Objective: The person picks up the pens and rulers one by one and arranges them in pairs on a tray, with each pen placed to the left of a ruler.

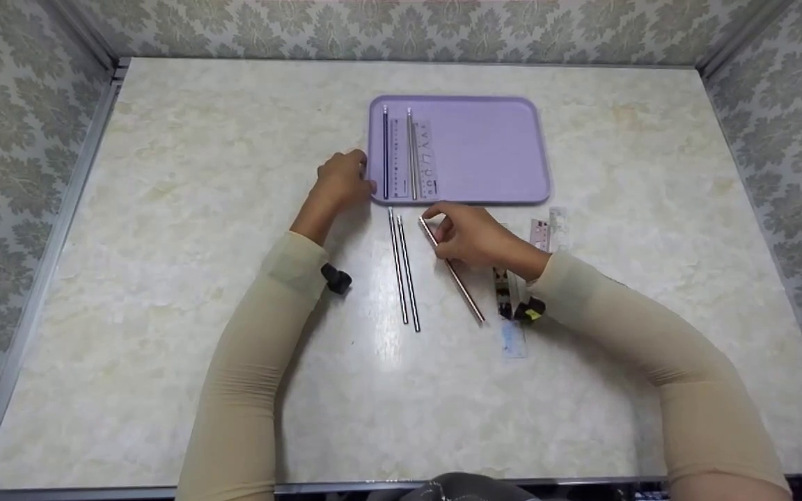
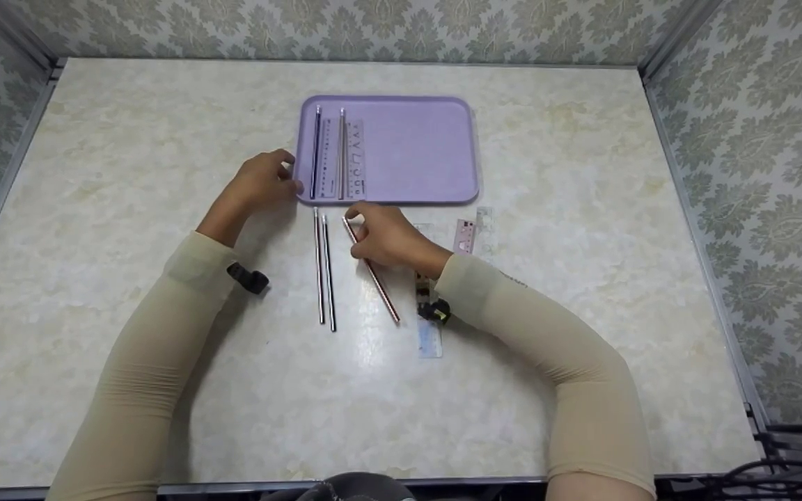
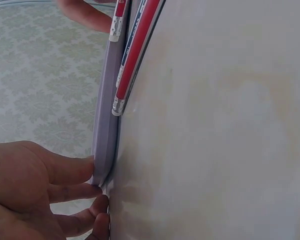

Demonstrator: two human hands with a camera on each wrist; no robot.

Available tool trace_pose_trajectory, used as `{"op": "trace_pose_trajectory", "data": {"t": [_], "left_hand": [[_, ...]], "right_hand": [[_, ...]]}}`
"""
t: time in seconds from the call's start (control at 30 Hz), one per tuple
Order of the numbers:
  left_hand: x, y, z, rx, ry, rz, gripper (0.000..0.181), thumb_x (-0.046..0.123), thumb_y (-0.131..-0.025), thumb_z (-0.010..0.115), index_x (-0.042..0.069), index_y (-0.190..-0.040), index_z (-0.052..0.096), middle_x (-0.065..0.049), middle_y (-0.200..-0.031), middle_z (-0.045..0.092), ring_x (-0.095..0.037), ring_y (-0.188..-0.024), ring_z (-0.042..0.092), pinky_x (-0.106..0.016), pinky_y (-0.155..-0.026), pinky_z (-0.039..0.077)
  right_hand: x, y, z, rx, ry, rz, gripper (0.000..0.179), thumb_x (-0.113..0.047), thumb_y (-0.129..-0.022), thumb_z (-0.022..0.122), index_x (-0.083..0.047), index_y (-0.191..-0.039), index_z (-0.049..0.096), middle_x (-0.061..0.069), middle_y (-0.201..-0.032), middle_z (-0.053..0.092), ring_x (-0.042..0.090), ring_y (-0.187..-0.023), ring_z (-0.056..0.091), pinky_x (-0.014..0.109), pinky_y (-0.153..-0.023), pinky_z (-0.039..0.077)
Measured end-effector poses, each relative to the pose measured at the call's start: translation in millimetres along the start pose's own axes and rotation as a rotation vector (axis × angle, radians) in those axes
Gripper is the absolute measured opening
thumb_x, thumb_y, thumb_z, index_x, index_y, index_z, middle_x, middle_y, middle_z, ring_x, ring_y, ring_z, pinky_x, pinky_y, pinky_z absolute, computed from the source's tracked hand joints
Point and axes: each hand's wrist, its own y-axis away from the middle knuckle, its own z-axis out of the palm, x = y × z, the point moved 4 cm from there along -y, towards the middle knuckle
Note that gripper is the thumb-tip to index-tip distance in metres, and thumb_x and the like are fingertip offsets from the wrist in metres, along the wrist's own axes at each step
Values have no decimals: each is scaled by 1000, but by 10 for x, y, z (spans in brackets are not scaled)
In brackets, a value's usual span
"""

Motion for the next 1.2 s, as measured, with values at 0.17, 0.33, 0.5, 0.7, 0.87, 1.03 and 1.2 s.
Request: {"op": "trace_pose_trajectory", "data": {"t": [0.17, 0.33, 0.5, 0.7, 0.87, 1.03, 1.2], "left_hand": [[5, 13, -1, 1, 0, 5, 49, 16, -95, 67, -1, -139, 54, -22, -123, 63, -37, -115, 56, -51, -105, 42], [0, 20, 5, 0, 1, 2, 48, 14, -95, 65, -2, -139, 54, -22, -122, 63, -36, -114, 56, -51, -104, 42], [3, 15, 5, 0, -8, 2, 48, 14, -95, 65, -2, -138, 54, -22, -121, 62, -36, -114, 55, -51, -106, 40], [-1, 20, 5, 4, 12, 1, 48, 13, -94, 65, -1, -139, 54, -22, -120, 63, -36, -113, 55, -51, -104, 41], [5, 31, 3, 2, 21, -1, 48, 12, -95, 65, -1, -139, 54, -22, -120, 62, -35, -113, 54, -50, -104, 41], [7, 28, 2, -6, 25, -4, 48, 13, -95, 64, 0, -140, 53, -21, -121, 61, -35, -114, 53, -50, -105, 40], [3, 19, 0, -2, 16, 11, 47, 13, -95, 65, -1, -139, 54, -21, -121, 62, -36, -115, 54, -50, -106, 39]], "right_hand": [[64, -14, -45, -13, -161, 33, 65, 0, -84, 66, -20, -144, 53, 8, -108, 65, 21, -88, 65, 33, -72, 58], [124, -32, -82, -46, -339, 62, 65, 2, -87, 65, -22, -146, 51, 12, -114, 61, 23, -91, 64, 38, -76, 60], [182, -66, -129, -57, -427, 65, 66, 2, -89, 66, -22, -148, 49, 14, -115, 60, 23, -93, 65, 40, -80, 60], [227, -106, -208, -43, -479, 65, 68, 1, -88, 68, -23, -149, 49, 14, -116, 62, 22, -94, 68, 42, -83, 61], [231, -136, -297, -35, -549, 74, 67, 1, -91, 65, -24, -151, 46, 18, -124, 61, 25, -98, 69, 44, -85, 61], [233, -193, -408, -5, -615, 79, 67, 1, -92, 64, -25, -151, 45, 18, -126, 59, 27, -99, 68, 44, -84, 61], [256, -283, -536, 46, -685, 92, 67, 3, -92, 64, -25, -151, 46, 13, -120, 59, 23, -92, 69, 40, -78, 61]]}}
